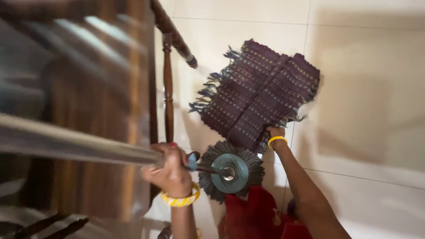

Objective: The person picks up a floor mat and then mops the tiled floor using a mop, moving a chair to clean around and under a dining table.

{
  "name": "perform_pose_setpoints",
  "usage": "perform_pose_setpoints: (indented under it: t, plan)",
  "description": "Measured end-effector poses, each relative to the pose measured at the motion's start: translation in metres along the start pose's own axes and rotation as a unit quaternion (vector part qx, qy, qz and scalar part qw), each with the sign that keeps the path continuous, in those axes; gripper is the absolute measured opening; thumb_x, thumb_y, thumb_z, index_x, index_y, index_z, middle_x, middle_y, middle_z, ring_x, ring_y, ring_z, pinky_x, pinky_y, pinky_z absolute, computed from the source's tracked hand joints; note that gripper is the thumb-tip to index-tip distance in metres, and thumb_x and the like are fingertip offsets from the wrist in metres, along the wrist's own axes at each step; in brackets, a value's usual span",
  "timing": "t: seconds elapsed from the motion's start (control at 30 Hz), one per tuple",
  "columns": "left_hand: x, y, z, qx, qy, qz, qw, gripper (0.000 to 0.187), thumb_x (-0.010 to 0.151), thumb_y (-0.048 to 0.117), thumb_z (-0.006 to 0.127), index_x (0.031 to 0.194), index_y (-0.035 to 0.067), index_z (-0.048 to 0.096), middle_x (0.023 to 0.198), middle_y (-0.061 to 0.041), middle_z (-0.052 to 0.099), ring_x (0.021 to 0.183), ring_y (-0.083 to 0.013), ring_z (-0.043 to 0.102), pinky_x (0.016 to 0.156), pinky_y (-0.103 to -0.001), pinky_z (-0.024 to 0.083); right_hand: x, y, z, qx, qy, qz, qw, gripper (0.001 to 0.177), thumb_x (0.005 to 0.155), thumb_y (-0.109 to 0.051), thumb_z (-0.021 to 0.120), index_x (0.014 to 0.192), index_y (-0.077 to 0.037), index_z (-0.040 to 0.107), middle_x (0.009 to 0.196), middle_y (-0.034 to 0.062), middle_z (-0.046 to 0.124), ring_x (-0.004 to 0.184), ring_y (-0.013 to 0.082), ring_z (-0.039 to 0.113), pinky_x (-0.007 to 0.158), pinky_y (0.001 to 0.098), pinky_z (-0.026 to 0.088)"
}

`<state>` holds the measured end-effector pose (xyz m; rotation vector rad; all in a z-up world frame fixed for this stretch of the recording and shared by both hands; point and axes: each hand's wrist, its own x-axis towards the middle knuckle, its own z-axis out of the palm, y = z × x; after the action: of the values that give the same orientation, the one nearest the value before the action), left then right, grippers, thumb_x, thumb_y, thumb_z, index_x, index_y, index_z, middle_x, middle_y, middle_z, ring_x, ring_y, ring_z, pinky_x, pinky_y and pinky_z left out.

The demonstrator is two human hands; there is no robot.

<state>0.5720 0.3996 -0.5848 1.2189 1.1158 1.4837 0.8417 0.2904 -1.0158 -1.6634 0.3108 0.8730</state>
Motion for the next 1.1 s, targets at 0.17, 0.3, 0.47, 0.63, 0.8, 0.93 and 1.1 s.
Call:
perform_pose_setpoints:
  t: [0.17, 0.3, 0.47, 0.63, 0.8, 0.93, 1.1]
  plan:
    - [-0.014, -0.037, -0.003, 0.009, 0.030, -0.013, 0.999, 0.009, 0.089, -0.002, 0.065, 0.081, 0.001, 0.062, 0.062, -0.003, 0.056, 0.051, -0.0085, 0.051, 0.046, -0.025, 0.038, -0.053, -0.051, -0.017, -0.006, -0.013, 0.056, 0.998, 0.018, 0.079, -0.006, 0.078, 0.084, 0.007, 0.065, 0.069, 0.0118, 0.061, 0.051, 0.0212, 0.051, 0.044, 0.0364, 0.038]
    - [-0.023, -0.056, -0.006, -0.017, 0.066, -0.076, 0.995, 0.013, 0.089, 0.002, 0.068, 0.079, 0.000, 0.061, 0.064, -0.001, 0.055, 0.053, -0.0077, 0.050, 0.048, -0.025, 0.036, -0.130, -0.097, -0.034, 0.048, -0.011, 0.112, 0.992, 0.013, 0.079, -0.009, 0.073, 0.078, -0.004, 0.062, 0.063, 0.0088, 0.057, 0.043, 0.0197, 0.047, 0.037, 0.0354, 0.035]
    - [-0.034, -0.082, -0.011, 0.088, 0.050, -0.105, 0.989, 0.017, 0.085, 0.008, 0.074, 0.073, 0.000, 0.064, 0.063, -0.002, 0.065, 0.054, -0.0099, 0.060, 0.051, -0.028, 0.048, -0.224, -0.167, -0.052, 0.067, -0.014, 0.154, 0.986, 0.014, 0.078, -0.009, 0.070, 0.077, -0.012, 0.057, 0.057, 0.0051, 0.050, 0.038, 0.0178, 0.038, 0.034, 0.0341, 0.031]
    - [-0.038, -0.032, -0.010, 0.124, -0.081, -0.239, 0.960, 0.017, 0.079, 0.011, 0.082, 0.071, 0.000, 0.073, 0.060, -0.006, 0.063, 0.051, -0.0147, 0.055, 0.050, -0.035, 0.042, -0.304, -0.233, -0.065, 0.110, -0.072, 0.193, 0.972, 0.020, 0.079, -0.010, 0.072, 0.077, -0.017, 0.053, 0.057, -0.0017, 0.048, 0.039, 0.0087, 0.037, 0.036, 0.0269, 0.029]
    - [-0.004, 0.068, 0.005, 0.382, -0.100, -0.102, 0.913, 0.035, 0.090, 0.026, 0.076, 0.069, 0.000, 0.070, 0.058, -0.013, 0.062, 0.051, -0.0174, 0.059, 0.057, -0.036, 0.046, -0.370, -0.280, -0.055, 0.074, -0.072, 0.209, 0.973, 0.019, 0.080, -0.016, 0.072, 0.073, -0.014, 0.054, 0.052, 0.0012, 0.043, 0.037, 0.0140, 0.037, 0.035, 0.0302, 0.031]
    - [0.017, 0.206, 0.034, 0.137, -0.056, -0.081, 0.986, 0.021, 0.082, 0.015, 0.081, 0.075, 0.001, 0.067, 0.066, -0.007, 0.067, 0.063, -0.0116, 0.060, 0.059, -0.033, 0.050, -0.419, -0.318, -0.057, 0.081, -0.076, 0.219, 0.969, 0.019, 0.081, -0.018, 0.067, 0.070, -0.010, 0.055, 0.051, 0.0070, 0.047, 0.034, 0.0220, 0.039, 0.033, 0.0335, 0.034]
    - [0.036, 0.370, 0.041, 0.051, -0.053, 0.003, 0.997, 0.014, 0.089, 0.008, 0.072, 0.077, 0.000, 0.068, 0.071, -0.002, 0.070, 0.068, -0.0092, 0.065, 0.066, -0.028, 0.053, -0.472, -0.365, -0.069, 0.158, -0.083, 0.260, 0.949, 0.019, 0.082, -0.011, 0.067, 0.068, -0.010, 0.054, 0.052, 0.0015, 0.047, 0.036, 0.0129, 0.040, 0.035, 0.0269, 0.036]
